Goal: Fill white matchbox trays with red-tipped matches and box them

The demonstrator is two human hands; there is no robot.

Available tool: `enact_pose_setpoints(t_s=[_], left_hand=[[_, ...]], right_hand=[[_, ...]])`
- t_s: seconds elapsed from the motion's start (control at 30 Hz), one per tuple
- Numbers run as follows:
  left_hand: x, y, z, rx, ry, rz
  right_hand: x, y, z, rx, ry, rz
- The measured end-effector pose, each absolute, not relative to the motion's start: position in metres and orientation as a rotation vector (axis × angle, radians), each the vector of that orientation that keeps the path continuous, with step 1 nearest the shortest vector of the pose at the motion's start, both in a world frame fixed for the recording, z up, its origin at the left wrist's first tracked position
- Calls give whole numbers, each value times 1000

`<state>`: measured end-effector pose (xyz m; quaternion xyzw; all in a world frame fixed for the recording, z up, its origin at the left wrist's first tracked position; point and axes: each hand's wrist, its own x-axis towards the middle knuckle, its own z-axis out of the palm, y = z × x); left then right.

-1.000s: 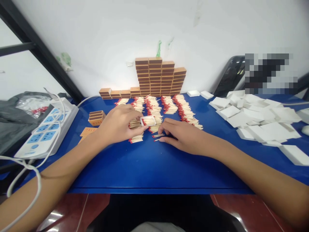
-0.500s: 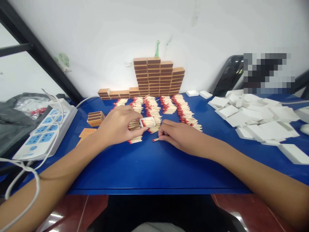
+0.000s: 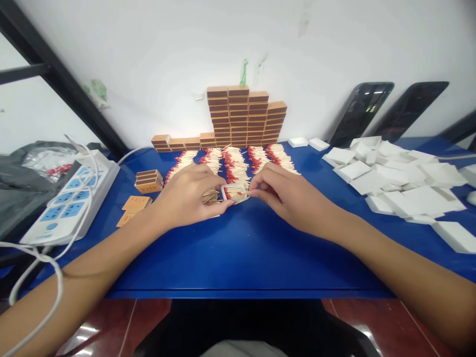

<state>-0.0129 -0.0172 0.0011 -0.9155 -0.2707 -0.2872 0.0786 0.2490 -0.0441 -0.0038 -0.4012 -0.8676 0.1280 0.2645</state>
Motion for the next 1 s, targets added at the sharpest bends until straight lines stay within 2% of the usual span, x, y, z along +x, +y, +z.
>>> enact_pose_setpoints(t_s=[0.6,1.0], left_hand=[[-12,-18,-1,-2729,-831,-959],[-24,-6,5,-2566,-941,-902]], right_hand=[[249,-41,-10,-1064,-2257,208],[243,-37,-29,-1109,-2455,402]])
